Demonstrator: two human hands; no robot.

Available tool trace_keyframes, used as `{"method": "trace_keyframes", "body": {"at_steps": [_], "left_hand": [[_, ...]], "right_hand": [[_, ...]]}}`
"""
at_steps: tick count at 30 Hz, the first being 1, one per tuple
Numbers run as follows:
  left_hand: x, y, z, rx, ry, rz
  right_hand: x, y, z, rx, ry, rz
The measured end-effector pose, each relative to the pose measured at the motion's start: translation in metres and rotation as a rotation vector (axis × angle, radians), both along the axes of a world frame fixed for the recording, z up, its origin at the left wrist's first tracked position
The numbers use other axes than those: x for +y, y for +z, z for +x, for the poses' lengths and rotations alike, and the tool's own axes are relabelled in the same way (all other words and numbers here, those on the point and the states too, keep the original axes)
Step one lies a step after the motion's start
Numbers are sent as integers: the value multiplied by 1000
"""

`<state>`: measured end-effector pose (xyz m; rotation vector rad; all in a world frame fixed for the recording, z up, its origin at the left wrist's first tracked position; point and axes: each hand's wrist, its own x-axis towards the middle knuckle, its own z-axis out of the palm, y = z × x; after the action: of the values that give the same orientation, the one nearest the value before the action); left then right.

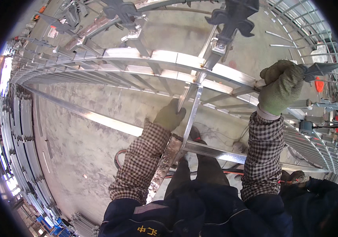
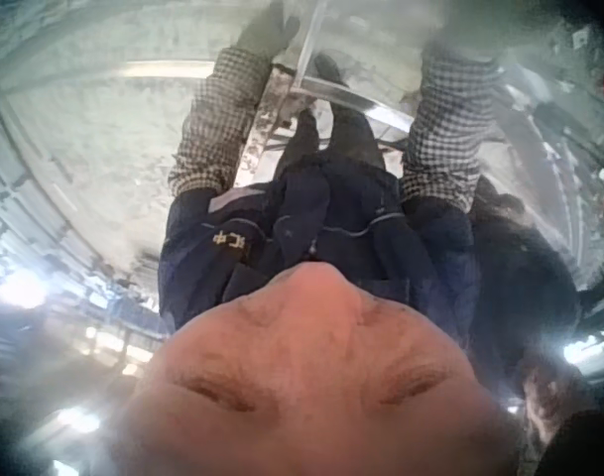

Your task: The person positions and secures metal bars onto a curved frame using a hammer and a metal jig. They repeatedly align the bars, tap them into place, and check fit while another worker grinds nearby.

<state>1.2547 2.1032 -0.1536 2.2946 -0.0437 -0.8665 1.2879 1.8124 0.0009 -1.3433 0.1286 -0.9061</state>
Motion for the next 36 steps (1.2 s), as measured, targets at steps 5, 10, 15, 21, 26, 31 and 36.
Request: {"method": "trace_keyframes", "body": {"at_steps": [5, 10, 15, 21, 26, 31, 36], "left_hand": [[-30, -30, 70, 295, 278, -402], [-35, -46, 95, 475, 316, -535], [-10, -3, 53, 460, 231, -384], [37, 69, -7, 399, 205, -331], [81, 114, -68, 311, 141, -210], [109, 132, -150, 149, 173, -178], [131, 153, -253, 231, 183, 89]], "right_hand": [[-9, -7, 1, -59, 79, -118], [-17, -20, -3, -59, 89, 3], [-31, -26, 9, -133, 341, 325], [-22, -17, 12, 37, 48, 81], [-10, -5, 12, -29, 59, 181], [-4, 1, 16, -5, 19, 116], [0, 7, 15, 48, 9, 108]]}}
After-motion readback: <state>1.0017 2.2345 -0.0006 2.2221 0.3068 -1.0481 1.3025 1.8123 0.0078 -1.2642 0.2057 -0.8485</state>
